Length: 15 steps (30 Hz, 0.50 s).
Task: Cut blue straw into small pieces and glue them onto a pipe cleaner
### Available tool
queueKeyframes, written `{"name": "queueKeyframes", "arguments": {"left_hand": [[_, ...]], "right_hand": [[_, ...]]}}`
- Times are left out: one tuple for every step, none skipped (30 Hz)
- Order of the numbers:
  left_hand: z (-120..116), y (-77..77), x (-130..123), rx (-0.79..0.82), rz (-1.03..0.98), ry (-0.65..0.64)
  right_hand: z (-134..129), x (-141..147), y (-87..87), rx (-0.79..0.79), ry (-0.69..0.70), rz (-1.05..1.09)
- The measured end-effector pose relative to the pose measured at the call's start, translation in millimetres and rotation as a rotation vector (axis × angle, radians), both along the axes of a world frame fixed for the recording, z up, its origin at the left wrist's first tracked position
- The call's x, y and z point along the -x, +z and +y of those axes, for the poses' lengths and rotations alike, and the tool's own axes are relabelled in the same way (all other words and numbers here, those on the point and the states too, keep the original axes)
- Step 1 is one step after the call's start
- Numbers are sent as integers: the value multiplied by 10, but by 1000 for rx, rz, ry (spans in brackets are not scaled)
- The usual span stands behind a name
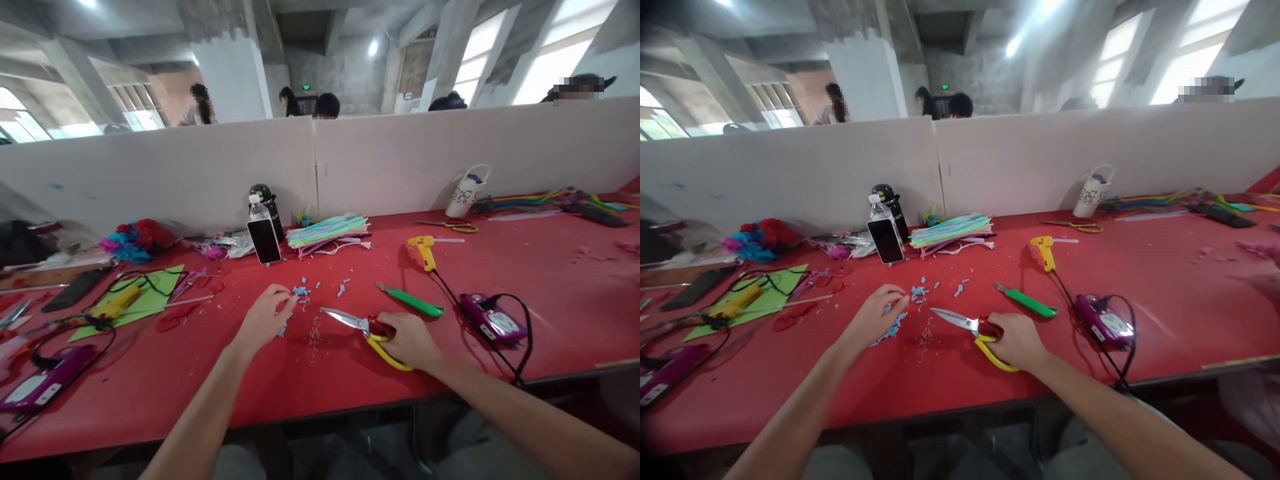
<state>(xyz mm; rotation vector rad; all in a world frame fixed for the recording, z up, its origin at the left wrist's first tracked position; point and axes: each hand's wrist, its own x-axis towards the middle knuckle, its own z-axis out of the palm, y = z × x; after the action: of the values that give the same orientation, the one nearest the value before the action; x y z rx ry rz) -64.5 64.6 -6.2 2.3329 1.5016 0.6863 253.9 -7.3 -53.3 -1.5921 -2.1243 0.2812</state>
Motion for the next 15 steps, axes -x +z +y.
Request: {"name": "queueKeyframes", "arguments": {"left_hand": [[22, 28, -111, 10, 9, -17], [48, 51, -229, 19, 24, -36], [76, 64, -351, 16, 45, -50], [105, 66, -473, 7, 70, -53], [135, 57, -591, 10, 95, -53], [164, 39, -703, 8, 117, -52], [190, 12, -805, 3, 144, -52], [212, -19, -895, -5, 179, -51], [230, -52, -971, -11, 214, -48], [244, -85, -1033, -14, 243, -45], [254, -116, -1079, -14, 266, -40], [262, -146, -1112, -12, 285, -35], [268, -175, -1133, -9, 298, -29], [273, -202, -1145, -8, 308, -25], [278, -228, -1151, -8, 316, -24]], "right_hand": [[17, -13, 5, 3, -30, 49], [38, -35, 9, 4, -65, 107], [62, -64, 12, -1, -102, 167], [87, -102, 14, -10, -134, 217], [112, -146, 14, -23, -157, 247], [134, -194, 11, -38, -177, 251], [153, -243, 7, -47, -194, 228], [166, -290, 2, -51, -207, 194], [176, -332, -3, -45, -213, 158], [183, -366, -8, -33, -212, 123], [190, -391, -11, -19, -209, 95], [200, -406, -13, -4, -204, 71], [214, -414, -14, 10, -203, 55], [237, -415, -12, 23, -200, 50], [270, -409, -9, 37, -190, 58]]}}
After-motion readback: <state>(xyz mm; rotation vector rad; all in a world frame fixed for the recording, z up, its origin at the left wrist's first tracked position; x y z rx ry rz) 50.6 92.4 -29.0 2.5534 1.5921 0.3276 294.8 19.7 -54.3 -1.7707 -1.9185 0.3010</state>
